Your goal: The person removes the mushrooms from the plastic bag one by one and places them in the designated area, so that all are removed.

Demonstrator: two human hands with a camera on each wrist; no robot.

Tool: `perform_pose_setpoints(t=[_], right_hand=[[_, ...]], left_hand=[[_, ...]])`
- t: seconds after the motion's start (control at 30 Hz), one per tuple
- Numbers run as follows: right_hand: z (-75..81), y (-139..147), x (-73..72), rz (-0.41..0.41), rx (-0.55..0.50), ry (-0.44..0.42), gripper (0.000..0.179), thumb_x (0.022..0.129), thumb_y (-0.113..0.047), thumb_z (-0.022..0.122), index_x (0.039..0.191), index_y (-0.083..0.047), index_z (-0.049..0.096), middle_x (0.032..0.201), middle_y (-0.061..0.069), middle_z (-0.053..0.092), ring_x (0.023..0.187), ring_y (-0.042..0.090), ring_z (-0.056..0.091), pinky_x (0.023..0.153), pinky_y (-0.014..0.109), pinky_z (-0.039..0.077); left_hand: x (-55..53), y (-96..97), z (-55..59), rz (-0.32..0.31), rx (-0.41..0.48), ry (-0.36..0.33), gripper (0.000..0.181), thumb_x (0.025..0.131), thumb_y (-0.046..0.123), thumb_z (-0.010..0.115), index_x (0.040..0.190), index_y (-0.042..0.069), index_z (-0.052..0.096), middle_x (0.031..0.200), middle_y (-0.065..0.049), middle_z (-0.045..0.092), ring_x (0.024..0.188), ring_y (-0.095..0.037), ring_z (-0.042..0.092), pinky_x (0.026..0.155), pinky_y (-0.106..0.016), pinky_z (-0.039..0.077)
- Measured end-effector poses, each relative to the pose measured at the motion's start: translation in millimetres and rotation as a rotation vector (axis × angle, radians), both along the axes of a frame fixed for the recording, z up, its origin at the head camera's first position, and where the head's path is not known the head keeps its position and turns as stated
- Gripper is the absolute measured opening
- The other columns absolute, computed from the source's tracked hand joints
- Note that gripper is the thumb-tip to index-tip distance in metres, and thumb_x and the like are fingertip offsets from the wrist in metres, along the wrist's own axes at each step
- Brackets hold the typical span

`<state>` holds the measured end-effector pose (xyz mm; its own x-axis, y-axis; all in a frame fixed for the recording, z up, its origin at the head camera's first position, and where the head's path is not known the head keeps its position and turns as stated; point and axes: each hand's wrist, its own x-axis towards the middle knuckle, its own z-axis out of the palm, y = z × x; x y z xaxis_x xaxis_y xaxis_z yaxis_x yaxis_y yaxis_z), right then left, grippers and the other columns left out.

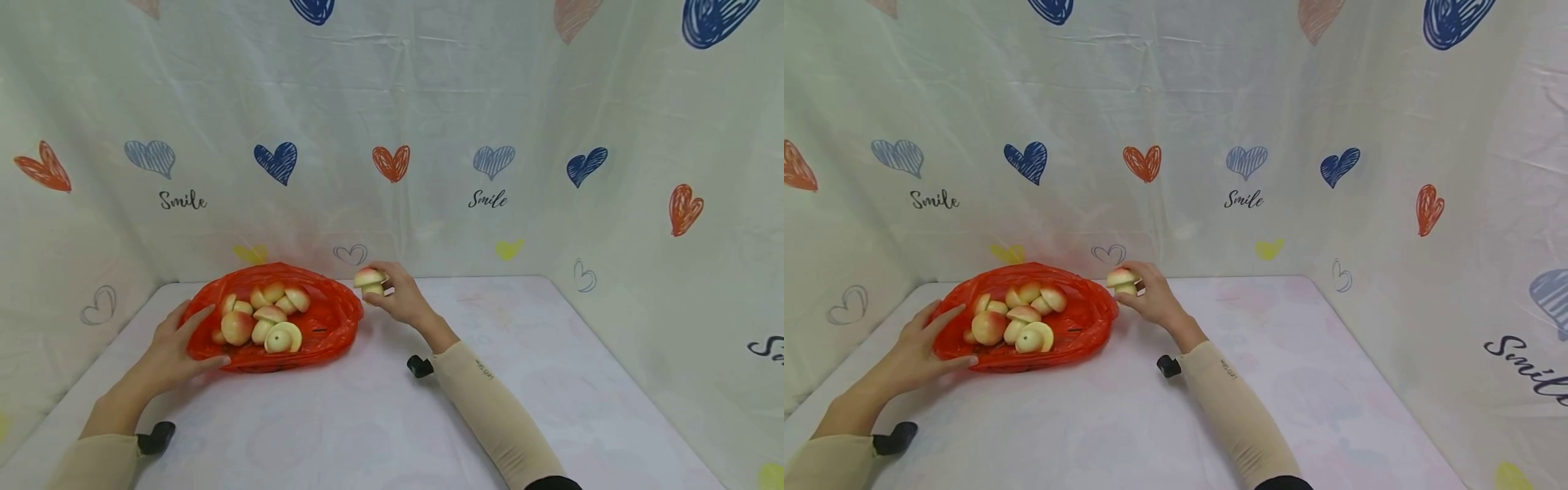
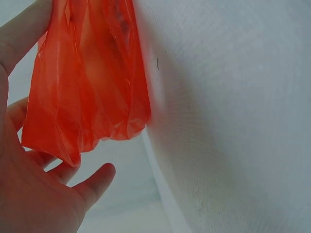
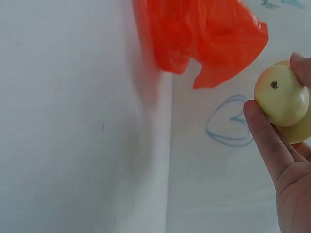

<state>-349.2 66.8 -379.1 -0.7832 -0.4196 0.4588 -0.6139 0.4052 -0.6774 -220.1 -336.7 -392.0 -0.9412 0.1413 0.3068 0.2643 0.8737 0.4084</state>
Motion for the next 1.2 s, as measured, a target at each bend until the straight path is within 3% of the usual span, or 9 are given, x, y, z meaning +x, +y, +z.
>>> perform_pose_setpoints(t=[0.33, 0.57, 0.87, 1.2], right_hand=[[-13.3, 7.1, -14.6, -0.067, 0.020, -0.043, 0.053, 0.083, -0.022, 0.076, 0.128, -0.015, 0.051, 0.114, 0.001, 0.053, 0.092, 0.018, 0.055, 0.076, 0.027, 0.053], [-19.6, 6.3, -22.9, -0.072, 0.065, -0.135, 0.062, 0.079, -0.020, 0.079, 0.132, -0.012, 0.048, 0.120, 0.003, 0.053, 0.091, 0.019, 0.055, 0.077, 0.028, 0.052], [-20.4, 10.1, -27.3, -0.103, 0.199, -0.204, 0.066, 0.078, -0.027, 0.081, 0.133, -0.017, 0.046, 0.118, 0.004, 0.051, 0.094, 0.022, 0.053, 0.079, 0.030, 0.050], [-21.6, 8.5, -31.6, -0.182, 0.325, -0.276, 0.068, 0.078, -0.033, 0.080, 0.135, -0.021, 0.045, 0.122, 0.006, 0.049, 0.105, 0.021, 0.049, 0.094, 0.038, 0.046]], left_hand=[[0.3, -1.3, -1.3, -0.008, 0.009, 0.018, 0.096, 0.069, 0.033, 0.084, 0.144, 0.002, 0.033, 0.146, -0.037, 0.010, 0.126, -0.061, 0.017, 0.084, -0.081, 0.026], [1.0, -1.3, -0.4, -0.007, 0.001, -0.006, 0.098, 0.070, 0.037, 0.083, 0.145, 0.002, 0.031, 0.147, -0.036, 0.008, 0.127, -0.061, 0.015, 0.084, -0.081, 0.027], [0.0, -1.1, -0.1, 0.002, 0.001, -0.012, 0.099, 0.071, 0.041, 0.082, 0.146, 0.003, 0.029, 0.147, -0.035, 0.008, 0.127, -0.060, 0.014, 0.084, -0.081, 0.027], [-0.4, -1.6, -1.1, 0.012, -0.011, -0.029, 0.100, 0.071, 0.042, 0.081, 0.146, 0.002, 0.028, 0.147, -0.035, 0.007, 0.127, -0.060, 0.014, 0.085, -0.080, 0.028]])
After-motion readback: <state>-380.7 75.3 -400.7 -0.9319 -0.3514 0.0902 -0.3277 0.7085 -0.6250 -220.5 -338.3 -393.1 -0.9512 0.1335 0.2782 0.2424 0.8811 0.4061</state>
